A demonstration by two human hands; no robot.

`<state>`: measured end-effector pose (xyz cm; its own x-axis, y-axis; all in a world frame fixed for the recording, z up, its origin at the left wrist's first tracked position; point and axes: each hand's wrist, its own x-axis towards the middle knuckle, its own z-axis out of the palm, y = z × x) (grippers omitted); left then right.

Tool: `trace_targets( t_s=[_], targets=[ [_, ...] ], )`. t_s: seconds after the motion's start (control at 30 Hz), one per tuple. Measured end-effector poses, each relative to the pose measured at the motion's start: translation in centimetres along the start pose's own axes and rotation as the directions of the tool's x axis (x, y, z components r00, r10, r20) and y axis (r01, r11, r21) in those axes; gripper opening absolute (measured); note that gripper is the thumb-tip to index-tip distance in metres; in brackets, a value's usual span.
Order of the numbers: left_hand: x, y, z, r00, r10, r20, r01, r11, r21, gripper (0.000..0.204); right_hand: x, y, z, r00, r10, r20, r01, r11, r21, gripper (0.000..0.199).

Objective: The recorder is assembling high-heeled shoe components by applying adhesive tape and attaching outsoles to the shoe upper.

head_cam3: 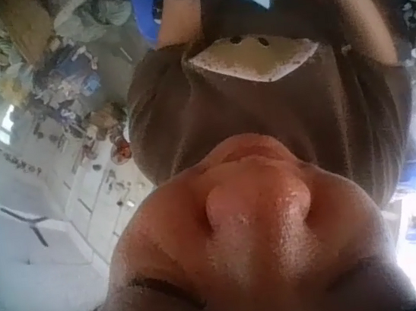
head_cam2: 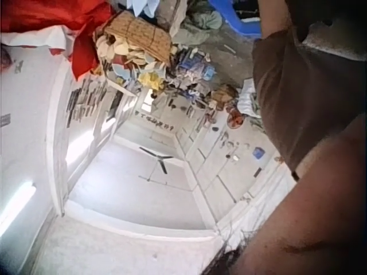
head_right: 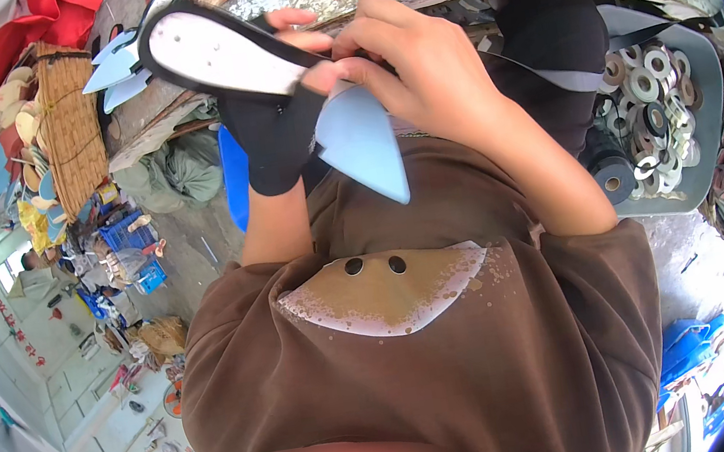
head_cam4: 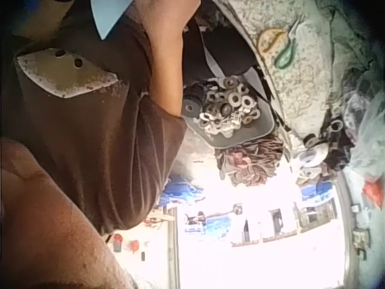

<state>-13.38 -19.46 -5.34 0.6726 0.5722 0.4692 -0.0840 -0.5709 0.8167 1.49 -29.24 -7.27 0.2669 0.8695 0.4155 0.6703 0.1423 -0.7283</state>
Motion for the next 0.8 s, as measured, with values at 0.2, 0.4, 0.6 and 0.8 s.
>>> trace_targets(
  t_s=[0.2, 0.4, 0.6, 0.8],
  targets=[
    [-2.1, 0.4, 0.3, 0.979, 0.05, -0.199, -0.077, 0.989, -0.128, 0.021, -1.0, 0.7, -0.7, 0.853, 0.276, 0.443, -0.517, 0.333, 0.789, 0.026],
    [-1.8, 0.4, 0.8, 0.915, 0.233, -0.329, -0.19, 0.969, 0.158, 0.023, -0.5, -1.7, 0.3, 0.989, 0.148, -0.024, -0.11, 0.825, 0.554, 0.016],
    [-1.7, -0.2, 1.3, 0.964, 0.219, -0.151, -0.199, 0.97, 0.137, 0.027, 1.0, -0.1, -1.1, 0.965, 0.08, 0.248, -0.177, 0.899, 0.399, 0.01],
    [1.6, -1.9, 0.0, 0.946, -0.06, 0.317, 0.153, 0.948, -0.278, 0.046, -0.8, 2.3, 0.6, 0.964, 0.226, 0.141, -0.266, 0.815, 0.515, 0.016]
  ],
)
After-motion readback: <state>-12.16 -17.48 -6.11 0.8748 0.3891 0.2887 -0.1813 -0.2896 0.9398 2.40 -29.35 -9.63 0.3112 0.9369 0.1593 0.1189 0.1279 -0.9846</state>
